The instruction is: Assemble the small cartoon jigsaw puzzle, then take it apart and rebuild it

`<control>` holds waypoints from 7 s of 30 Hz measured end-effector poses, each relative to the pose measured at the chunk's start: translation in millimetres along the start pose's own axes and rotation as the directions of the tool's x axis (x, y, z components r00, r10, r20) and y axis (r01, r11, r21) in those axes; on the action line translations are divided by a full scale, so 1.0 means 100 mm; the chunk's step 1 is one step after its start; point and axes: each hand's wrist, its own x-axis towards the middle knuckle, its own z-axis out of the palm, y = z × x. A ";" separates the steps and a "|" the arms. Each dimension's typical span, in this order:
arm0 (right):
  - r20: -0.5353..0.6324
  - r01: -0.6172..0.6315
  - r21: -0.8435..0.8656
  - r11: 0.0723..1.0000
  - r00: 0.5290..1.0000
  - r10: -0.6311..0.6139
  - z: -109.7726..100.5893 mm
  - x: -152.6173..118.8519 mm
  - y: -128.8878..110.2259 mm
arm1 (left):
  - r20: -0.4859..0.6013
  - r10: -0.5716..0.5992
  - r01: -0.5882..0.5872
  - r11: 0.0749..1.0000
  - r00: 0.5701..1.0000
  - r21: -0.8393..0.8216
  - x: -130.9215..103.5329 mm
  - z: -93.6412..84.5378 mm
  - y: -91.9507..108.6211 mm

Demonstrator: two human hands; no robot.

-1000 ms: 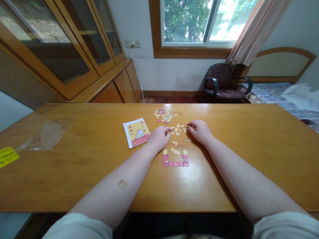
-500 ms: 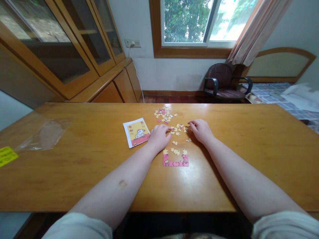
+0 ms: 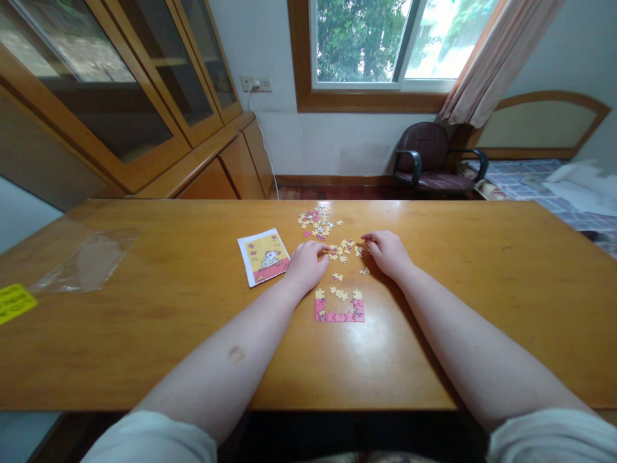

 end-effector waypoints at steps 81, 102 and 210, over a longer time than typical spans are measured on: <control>0.053 -0.041 -0.066 0.997 0.998 0.045 0.04 0.02 0.08 | -0.054 -0.021 0.017 0.997 0.998 -0.074 0.01 -0.04 0.00; 0.107 0.047 -0.052 0.998 0.993 -0.041 0.00 0.00 -0.01 | -0.056 -0.010 0.007 0.998 0.998 -0.059 0.02 -0.02 -0.01; -0.006 -0.046 0.043 0.998 0.999 0.046 0.01 -0.01 -0.02 | -0.019 -0.087 0.089 0.972 0.996 0.217 -0.03 -0.06 0.03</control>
